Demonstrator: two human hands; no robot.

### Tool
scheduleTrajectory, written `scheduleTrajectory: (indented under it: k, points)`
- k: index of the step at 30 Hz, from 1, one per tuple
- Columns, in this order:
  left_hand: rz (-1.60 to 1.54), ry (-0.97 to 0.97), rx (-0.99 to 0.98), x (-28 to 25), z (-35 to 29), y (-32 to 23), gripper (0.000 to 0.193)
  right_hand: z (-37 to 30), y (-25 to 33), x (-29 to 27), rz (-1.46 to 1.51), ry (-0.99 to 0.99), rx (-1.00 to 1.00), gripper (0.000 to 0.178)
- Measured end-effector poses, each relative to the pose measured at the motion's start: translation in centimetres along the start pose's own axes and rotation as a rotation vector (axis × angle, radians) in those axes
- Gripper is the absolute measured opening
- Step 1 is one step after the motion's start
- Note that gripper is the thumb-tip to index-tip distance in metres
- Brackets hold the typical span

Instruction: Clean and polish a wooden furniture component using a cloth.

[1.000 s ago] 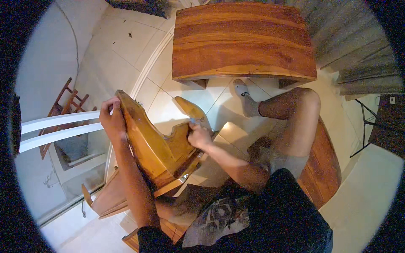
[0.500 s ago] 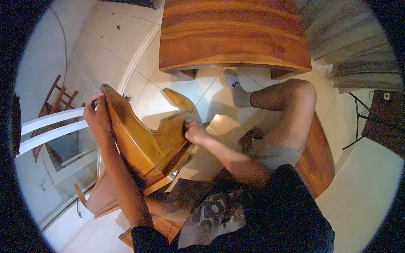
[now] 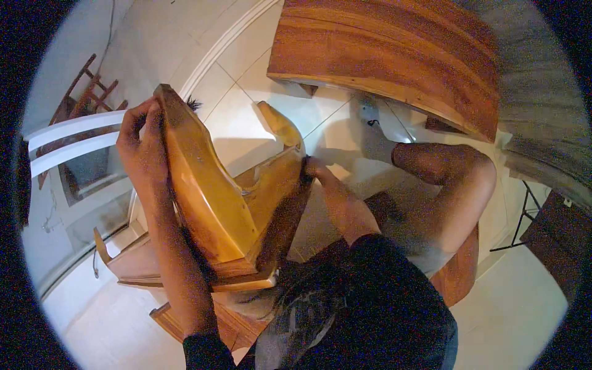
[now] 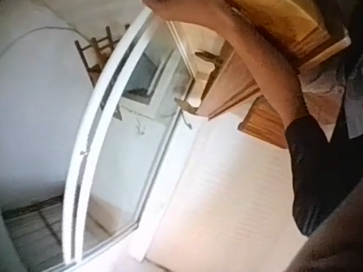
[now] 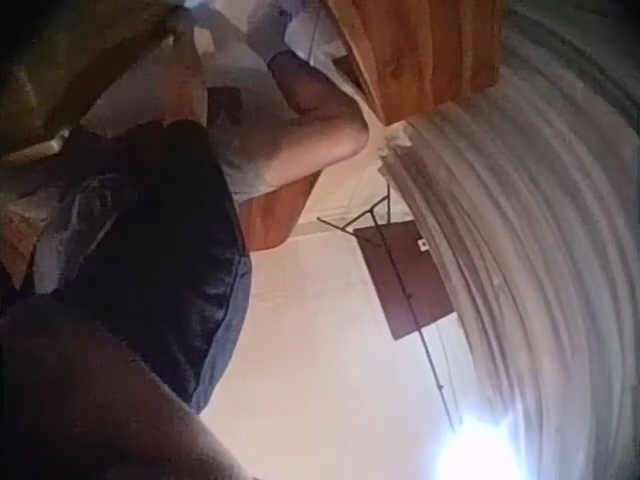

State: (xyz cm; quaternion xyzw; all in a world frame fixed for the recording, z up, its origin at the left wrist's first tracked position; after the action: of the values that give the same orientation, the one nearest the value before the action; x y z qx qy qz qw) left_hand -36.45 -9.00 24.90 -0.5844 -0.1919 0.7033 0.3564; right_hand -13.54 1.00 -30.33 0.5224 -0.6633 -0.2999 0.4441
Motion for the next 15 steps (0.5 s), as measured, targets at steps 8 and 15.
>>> scheduleTrajectory:
  k: [8, 15]
  points:
    - [-0.067, -0.040, 0.005, 0.2, -0.1, 0.2, 0.015, -0.6, -0.1, -1.0, -0.365, 0.015, -0.053, 0.025]
    - [-0.253, -0.092, 0.079, 1.1, -0.1, 1.0, 0.011, -4.3, 7.2, 0.5, -0.618, 0.058, 0.007, 0.030]
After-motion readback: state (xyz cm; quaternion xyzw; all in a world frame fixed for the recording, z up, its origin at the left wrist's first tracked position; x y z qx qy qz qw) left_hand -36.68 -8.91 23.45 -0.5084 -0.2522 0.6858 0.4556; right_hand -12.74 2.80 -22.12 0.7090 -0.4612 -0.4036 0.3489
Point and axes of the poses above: each hand's wrist, its own z-axis towards the middle knuckle, its own x-axis out of the palm, y = z × x, the point moved 1 cm from there along z, towards the middle knuckle, and after that the axes turned 3 degrees about -x, right-handed, at the moved point
